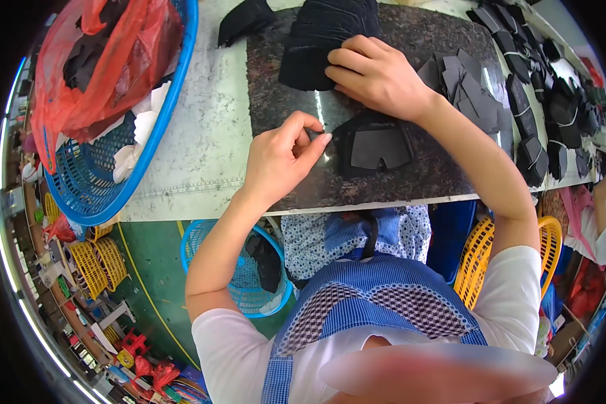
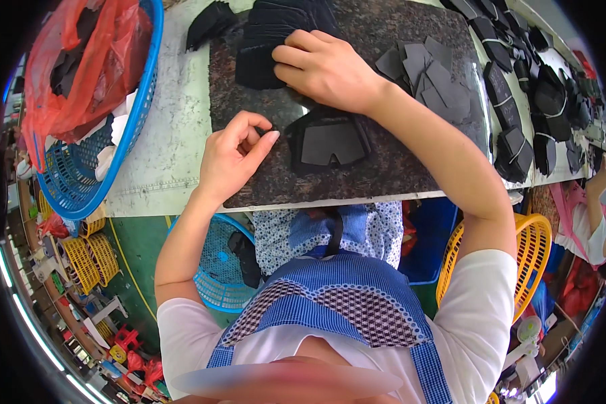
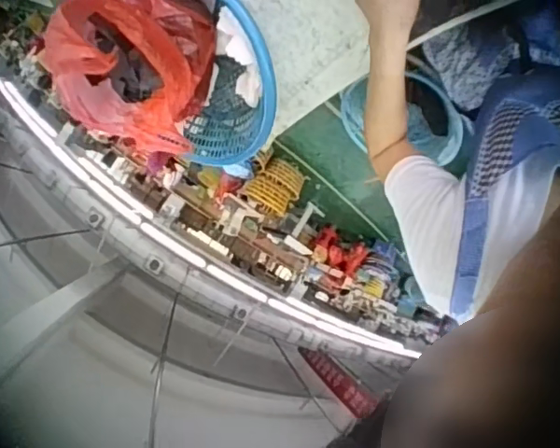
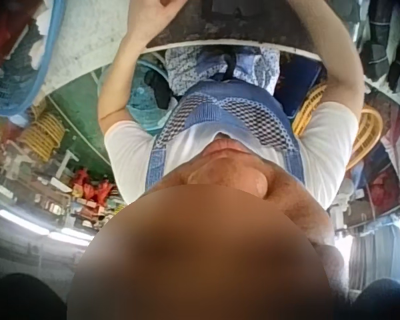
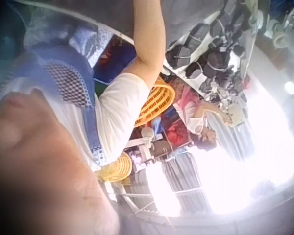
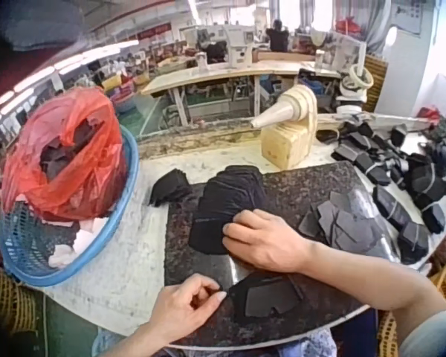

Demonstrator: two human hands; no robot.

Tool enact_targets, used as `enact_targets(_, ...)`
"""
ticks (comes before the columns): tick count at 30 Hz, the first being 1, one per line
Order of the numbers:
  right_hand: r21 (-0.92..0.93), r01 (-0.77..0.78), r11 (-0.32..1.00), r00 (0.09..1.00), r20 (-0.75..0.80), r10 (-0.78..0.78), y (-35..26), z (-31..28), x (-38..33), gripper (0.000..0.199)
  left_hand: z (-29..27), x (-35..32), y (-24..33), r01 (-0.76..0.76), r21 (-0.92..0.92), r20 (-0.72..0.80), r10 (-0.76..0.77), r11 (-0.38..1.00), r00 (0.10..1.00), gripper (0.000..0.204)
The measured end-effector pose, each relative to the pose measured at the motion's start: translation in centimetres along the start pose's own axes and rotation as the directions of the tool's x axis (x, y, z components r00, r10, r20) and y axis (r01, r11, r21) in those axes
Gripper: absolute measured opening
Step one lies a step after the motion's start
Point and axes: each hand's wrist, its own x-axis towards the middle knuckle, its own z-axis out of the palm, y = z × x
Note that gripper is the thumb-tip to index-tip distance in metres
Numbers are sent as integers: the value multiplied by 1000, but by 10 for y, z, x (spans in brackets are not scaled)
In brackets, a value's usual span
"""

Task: Stacking and organizing black shoe components on a workbench.

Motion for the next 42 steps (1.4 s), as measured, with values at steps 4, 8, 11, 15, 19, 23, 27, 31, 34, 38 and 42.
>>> enact_targets(4, 35, 41, 999, 999, 16, -41, 10, 8, 1, 16, -9, -9, -12, 98, -45, 22, -97, 994, 995, 16)
enact_targets(8, 392, -247, 886, 944, -107, 311, 3, 4, 13, 6, -1, 16, -16, -464, 327, -72, 511, 823, 856, 33)
enact_targets(11, 708, -553, 438, 548, -87, 832, -10, -41, 23, 8, 8, 39, -25, -421, 371, -43, 469, 828, 882, 52)
enact_targets(15, 112, -262, 958, 919, -273, 284, -41, -101, -38, 21, 6, 46, -23, -401, 328, 7, 423, 855, 906, 55)
enact_targets(19, 239, -402, 884, 915, 139, 379, -89, -81, -103, 33, 16, 56, 8, -432, 207, -122, 461, 878, 879, 32)
enact_targets(23, 156, -569, 808, 803, -104, 586, -69, -117, -117, 18, 40, 71, 43, -597, 89, 148, 583, 797, 799, 28)
enact_targets(27, -86, -779, 622, 624, -217, 751, -21, -128, -157, 22, 87, 98, 70, -755, 21, 339, 706, 655, 622, 48)
enact_targets(31, -89, -814, 573, 580, -158, 799, -5, -110, -146, 35, 127, 97, 82, -765, 125, 404, 671, 632, 621, 65)
enact_targets(34, -345, -700, 625, 683, -71, 727, 11, -103, -137, 37, 136, 91, 81, -747, 166, 407, 645, 643, 646, 71)
enact_targets(38, -437, -623, 649, 700, 58, 712, 13, -104, -131, 30, 136, 91, 81, -735, 163, 420, 628, 658, 655, 71)
enact_targets(42, -447, -591, 672, 754, -11, 656, 19, -99, -137, 23, 134, 91, 84, -731, 168, 424, 621, 661, 659, 70)
